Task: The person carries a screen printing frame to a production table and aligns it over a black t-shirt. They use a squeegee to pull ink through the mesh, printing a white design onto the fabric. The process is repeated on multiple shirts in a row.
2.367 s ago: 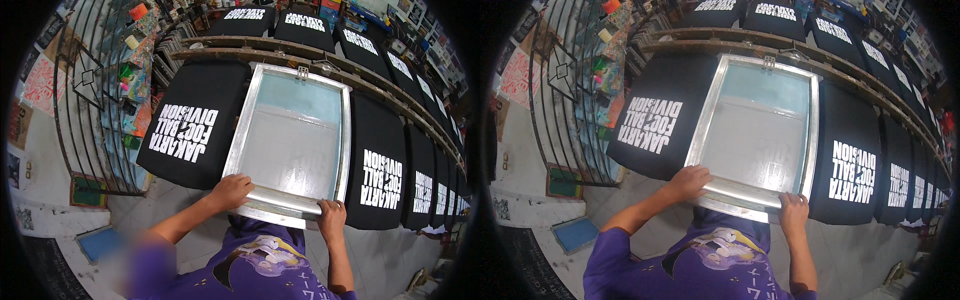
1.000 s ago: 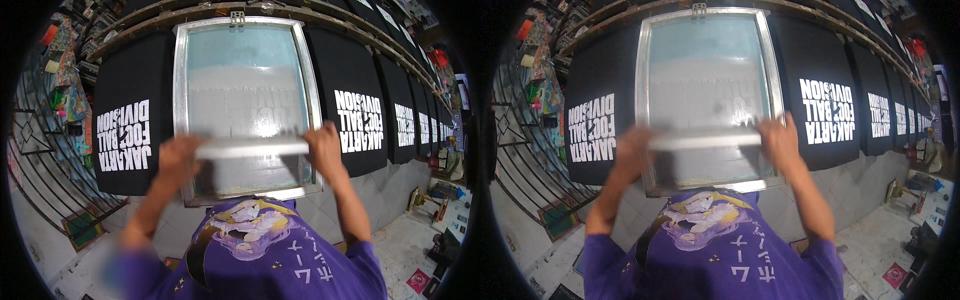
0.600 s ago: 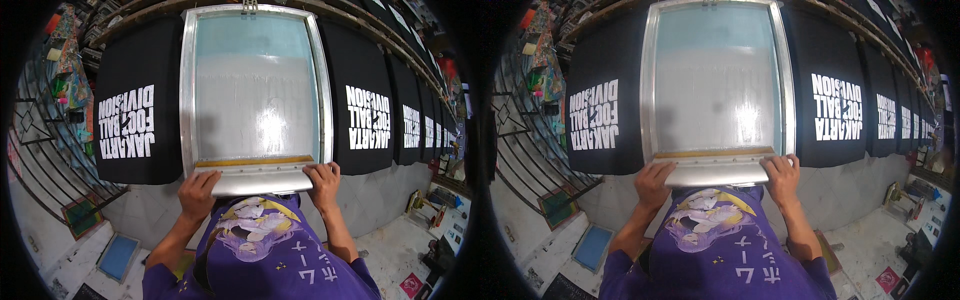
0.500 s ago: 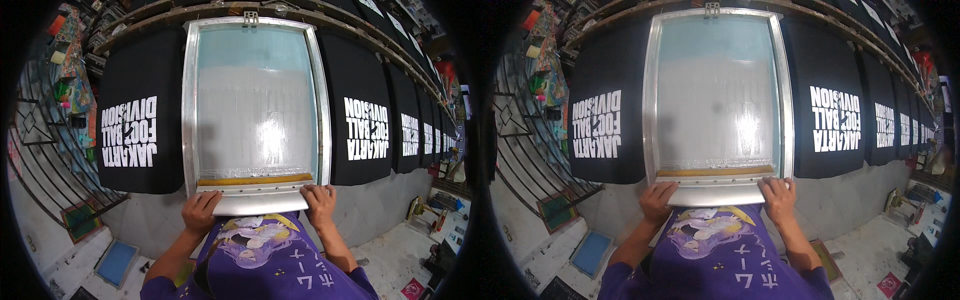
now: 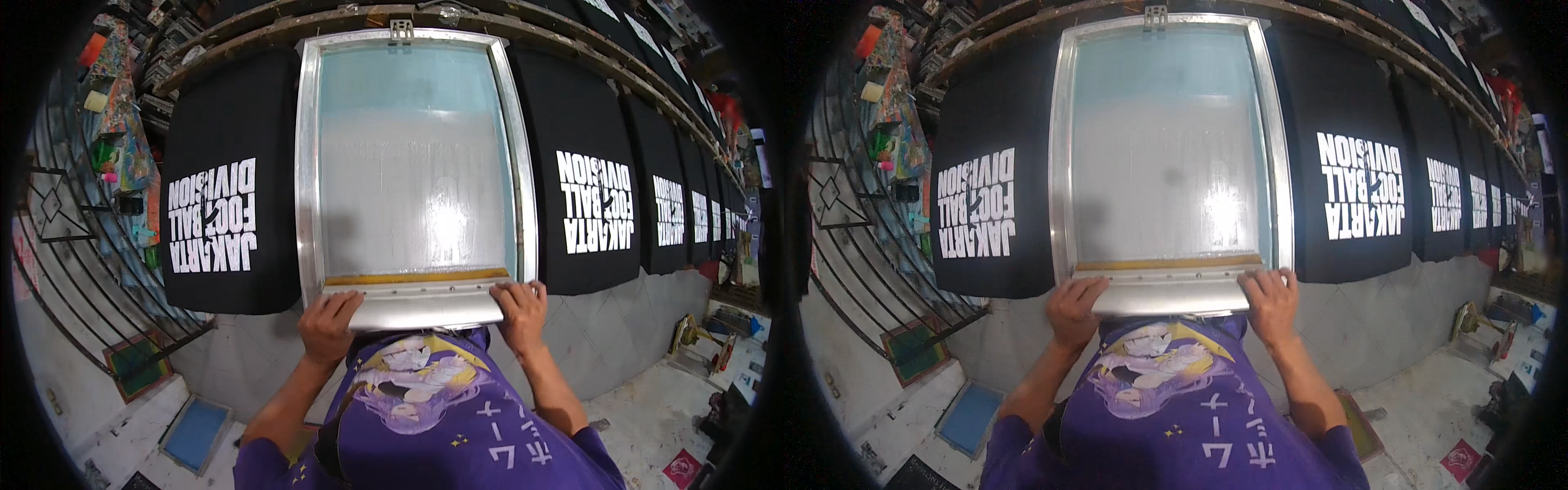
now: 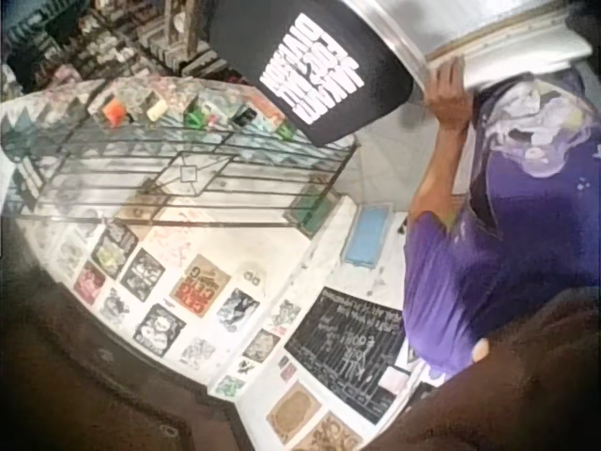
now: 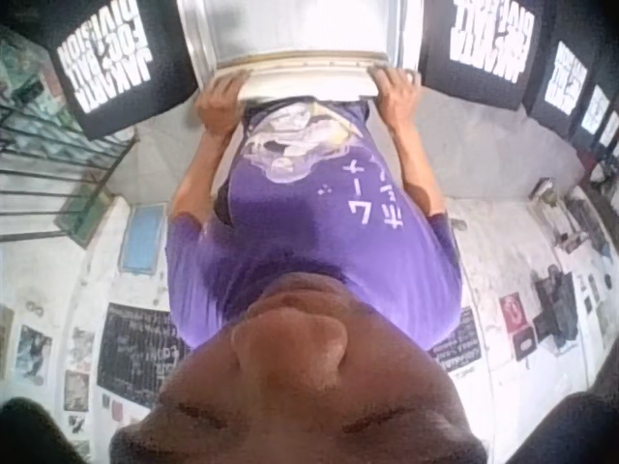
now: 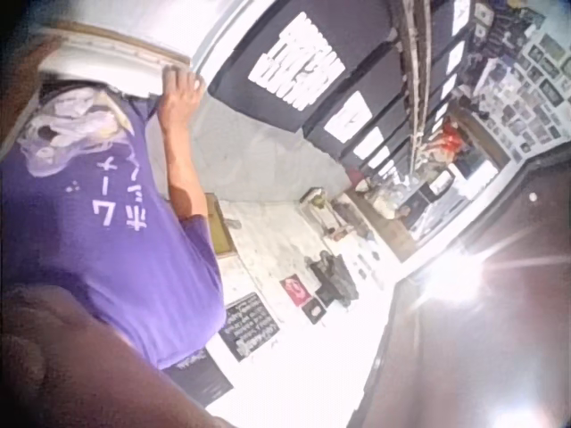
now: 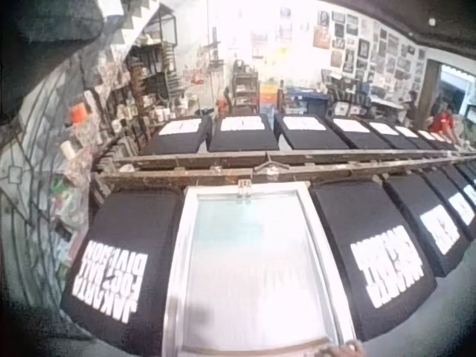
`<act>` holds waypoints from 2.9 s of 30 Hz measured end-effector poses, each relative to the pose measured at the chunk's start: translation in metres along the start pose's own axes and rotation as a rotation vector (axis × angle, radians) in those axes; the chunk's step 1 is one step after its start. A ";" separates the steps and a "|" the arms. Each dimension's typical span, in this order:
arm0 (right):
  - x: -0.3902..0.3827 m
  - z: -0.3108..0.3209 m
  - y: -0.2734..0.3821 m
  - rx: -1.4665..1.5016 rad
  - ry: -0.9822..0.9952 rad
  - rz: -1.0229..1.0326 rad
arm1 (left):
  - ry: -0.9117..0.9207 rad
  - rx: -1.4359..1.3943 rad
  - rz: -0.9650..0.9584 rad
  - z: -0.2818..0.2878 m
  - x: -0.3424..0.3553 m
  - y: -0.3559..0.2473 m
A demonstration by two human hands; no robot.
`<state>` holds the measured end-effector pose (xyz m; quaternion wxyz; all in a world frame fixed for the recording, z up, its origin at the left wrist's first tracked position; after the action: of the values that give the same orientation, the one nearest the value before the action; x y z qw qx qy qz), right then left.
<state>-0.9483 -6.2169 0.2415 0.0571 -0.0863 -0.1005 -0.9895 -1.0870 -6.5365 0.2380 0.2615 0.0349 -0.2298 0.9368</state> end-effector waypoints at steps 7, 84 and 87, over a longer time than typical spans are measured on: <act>-0.023 0.001 0.013 -0.022 0.026 0.010 | -0.014 -0.015 -0.015 -0.006 -0.031 0.003; -0.046 -0.027 -0.078 0.600 -0.628 -1.037 | -0.234 -0.845 0.763 -0.023 -0.023 0.034; -0.107 -0.020 -0.091 0.600 -0.818 -1.134 | -0.176 -0.618 0.586 -0.003 -0.011 -0.020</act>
<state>-0.8591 -6.1228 0.1852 -0.4808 -0.3621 -0.4074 -0.6869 -1.0672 -6.5254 0.2415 -0.0380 -0.0321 -0.5210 0.8521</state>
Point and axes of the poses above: each hand's wrist, its own x-axis towards the middle knuckle, its own z-axis out of the back of the hand, y = z × x, the point moved 1 cm from there along x, towards the middle knuckle, and after that the axes turned 10 degrees about z, right-handed, at the moved point
